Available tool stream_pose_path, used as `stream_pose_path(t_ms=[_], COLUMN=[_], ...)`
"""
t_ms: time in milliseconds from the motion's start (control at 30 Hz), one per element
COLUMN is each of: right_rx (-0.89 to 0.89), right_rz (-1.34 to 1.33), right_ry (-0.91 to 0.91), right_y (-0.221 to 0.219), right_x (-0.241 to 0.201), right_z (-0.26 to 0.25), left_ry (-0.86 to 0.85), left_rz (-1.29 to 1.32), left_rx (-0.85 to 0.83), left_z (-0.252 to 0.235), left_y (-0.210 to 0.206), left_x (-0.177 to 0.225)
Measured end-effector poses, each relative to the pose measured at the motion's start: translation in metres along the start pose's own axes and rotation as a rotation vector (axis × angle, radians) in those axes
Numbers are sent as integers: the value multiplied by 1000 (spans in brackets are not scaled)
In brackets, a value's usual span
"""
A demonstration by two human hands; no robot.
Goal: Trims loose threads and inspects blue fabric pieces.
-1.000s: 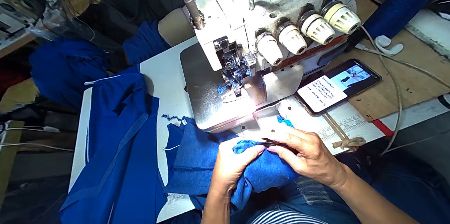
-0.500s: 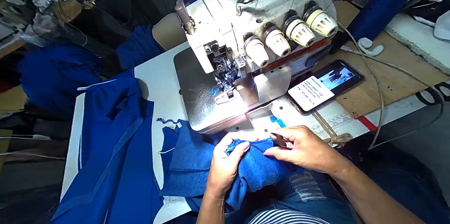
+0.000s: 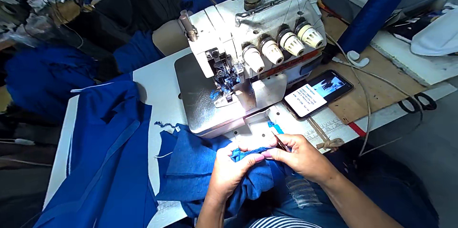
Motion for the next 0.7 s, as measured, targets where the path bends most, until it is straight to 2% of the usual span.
stream_pose_path(t_ms=[233,367,467,600,700], right_rx=[5,102,167,18,4], right_rz=[99,138,297,566,638], right_ry=[146,141,191,518,613], right_y=[2,5,9,1,3], right_x=[-10,-9,-10,-25,-31], right_z=[2,-4,-3,6,10], left_ry=[-3,96,171,217,240], left_rz=[-32,-25,-28,-14,-8], left_rx=[-32,-37,-35,-52,-58], left_z=[-5,-5,-7,-8,-8], left_y=[-2,-2,0,1,0], left_x=[-4,-7,-11,-13,-12])
Point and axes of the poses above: each hand's wrist, its own z-axis away from the middle knuckle, its own y-axis out of the back of the hand, x = y × z, the point moved 8 cm from there along -z, towards the middle knuckle, and after that the axes turned 15 degrees about -z, right-handed, at the moved point
